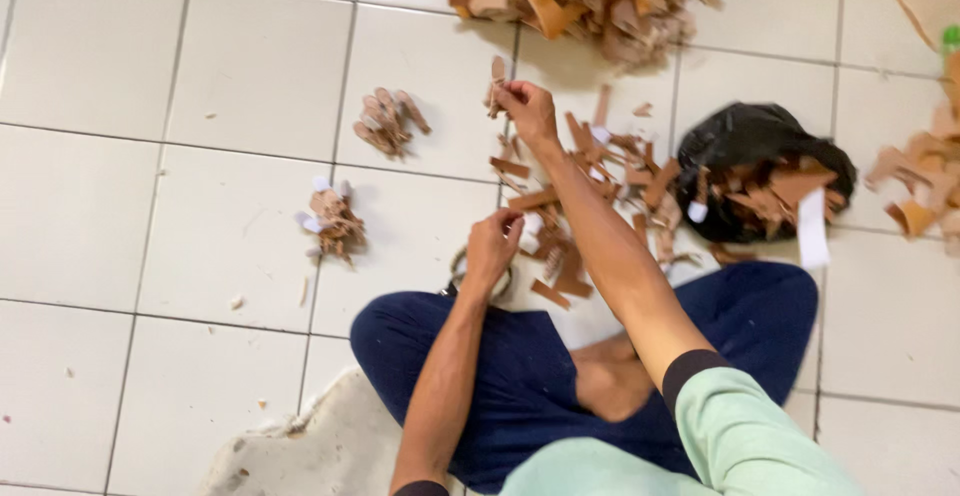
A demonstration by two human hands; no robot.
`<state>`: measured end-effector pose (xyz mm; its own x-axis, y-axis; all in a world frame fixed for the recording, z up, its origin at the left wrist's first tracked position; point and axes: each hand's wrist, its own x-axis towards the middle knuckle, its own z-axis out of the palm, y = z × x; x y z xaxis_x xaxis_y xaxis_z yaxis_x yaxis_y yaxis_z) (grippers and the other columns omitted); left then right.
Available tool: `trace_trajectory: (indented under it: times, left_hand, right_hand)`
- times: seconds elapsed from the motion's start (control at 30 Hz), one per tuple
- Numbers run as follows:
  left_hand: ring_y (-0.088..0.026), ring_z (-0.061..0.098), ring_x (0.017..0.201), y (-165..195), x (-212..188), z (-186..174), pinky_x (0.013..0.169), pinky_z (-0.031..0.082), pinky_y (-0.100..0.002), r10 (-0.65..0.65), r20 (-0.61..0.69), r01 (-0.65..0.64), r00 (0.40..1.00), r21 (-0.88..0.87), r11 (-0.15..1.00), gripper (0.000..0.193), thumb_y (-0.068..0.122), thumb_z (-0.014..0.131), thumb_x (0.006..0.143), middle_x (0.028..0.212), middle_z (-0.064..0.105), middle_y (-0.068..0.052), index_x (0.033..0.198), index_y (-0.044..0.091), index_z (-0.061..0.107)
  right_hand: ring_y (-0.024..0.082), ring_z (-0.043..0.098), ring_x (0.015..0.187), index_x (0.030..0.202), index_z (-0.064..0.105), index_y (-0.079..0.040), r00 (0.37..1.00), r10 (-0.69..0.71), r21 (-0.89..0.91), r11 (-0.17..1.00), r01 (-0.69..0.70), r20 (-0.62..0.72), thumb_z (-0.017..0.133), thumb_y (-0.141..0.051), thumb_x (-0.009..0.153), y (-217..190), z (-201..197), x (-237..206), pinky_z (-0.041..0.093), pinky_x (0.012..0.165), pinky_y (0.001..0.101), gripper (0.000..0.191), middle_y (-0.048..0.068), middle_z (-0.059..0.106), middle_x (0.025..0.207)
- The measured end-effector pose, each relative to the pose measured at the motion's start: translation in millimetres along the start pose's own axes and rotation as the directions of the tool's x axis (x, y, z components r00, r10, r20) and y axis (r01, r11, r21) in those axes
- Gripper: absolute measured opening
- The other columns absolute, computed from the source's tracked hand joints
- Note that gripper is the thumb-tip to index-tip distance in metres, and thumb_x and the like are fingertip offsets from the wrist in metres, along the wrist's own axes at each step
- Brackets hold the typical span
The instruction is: The person sits on a tiled floor and assembles small brown craft pieces with white tips into clusters. They use scissors to trim pieces and place them into a black plastic bag. The person also sorts larger brown material from a pile on the floor.
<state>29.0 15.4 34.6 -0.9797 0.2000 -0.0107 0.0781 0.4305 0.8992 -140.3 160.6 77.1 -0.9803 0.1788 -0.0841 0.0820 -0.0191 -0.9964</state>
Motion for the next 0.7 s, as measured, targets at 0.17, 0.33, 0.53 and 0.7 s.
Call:
trace_trajectory:
  times: [0.17, 0.33, 0.53, 0.7]
  left_hand:
    - [-0.025, 0.077, 0.08, 11, 16, -5, 0.073, 0.058, -0.037, -0.129, -0.023, 0.125, 0.991, -0.111, 0.986, 0.021, 0.022, 0.069, 0.092, 0.088, 0.078, -0.013, 0.103, 0.005, 0.076]
    - [-0.025, 0.078, 0.082, 22, 22, -7, 0.075, 0.059, -0.035, -0.169, -0.063, 0.156, 0.984, -0.173, 0.973, 0.021, 0.021, 0.069, 0.093, 0.091, 0.078, -0.013, 0.103, 0.004, 0.075]
    - [-0.027, 0.077, 0.081, 29, 23, -6, 0.074, 0.058, -0.037, -0.195, -0.111, 0.181, 0.974, -0.127, 0.975, 0.021, 0.022, 0.068, 0.092, 0.092, 0.079, -0.013, 0.102, 0.007, 0.076]
    - [-0.03, 0.076, 0.082, 27, 20, -6, 0.076, 0.058, -0.04, -0.252, -0.1, 0.24, 0.962, -0.121, 0.963, 0.021, 0.023, 0.066, 0.091, 0.089, 0.079, -0.013, 0.102, 0.009, 0.077]
  right_hand:
    - [0.015, 0.073, 0.076, 0.1, 0.07, -0.003, 0.971, -0.051, -0.358, 0.933, -0.037, -0.232, 0.085, -0.025, 0.082, 3, 23, 28, 0.058, 0.069, 0.0298, 0.032, 0.005, 0.076, 0.085]
    - [0.025, 0.073, 0.077, 0.099, 0.072, -0.008, 0.941, -0.06, -0.637, 0.75, -0.178, -0.333, 0.09, -0.036, 0.072, 14, 23, 31, 0.056, 0.07, 0.0379, 0.043, 0.009, 0.076, 0.085]
    - [0.021, 0.075, 0.076, 0.09, 0.078, -0.007, 0.991, -0.117, -0.743, 0.668, 0.033, -0.061, 0.085, -0.032, 0.08, 12, 27, 14, 0.058, 0.073, 0.0348, 0.028, 0.008, 0.079, 0.085]
    - [0.013, 0.072, 0.074, 0.099, 0.078, -0.003, 0.991, 0.081, -0.25, 0.967, -0.053, 0.104, 0.085, -0.028, 0.084, 5, 71, 12, 0.056, 0.069, 0.0284, 0.03, 0.005, 0.08, 0.086]
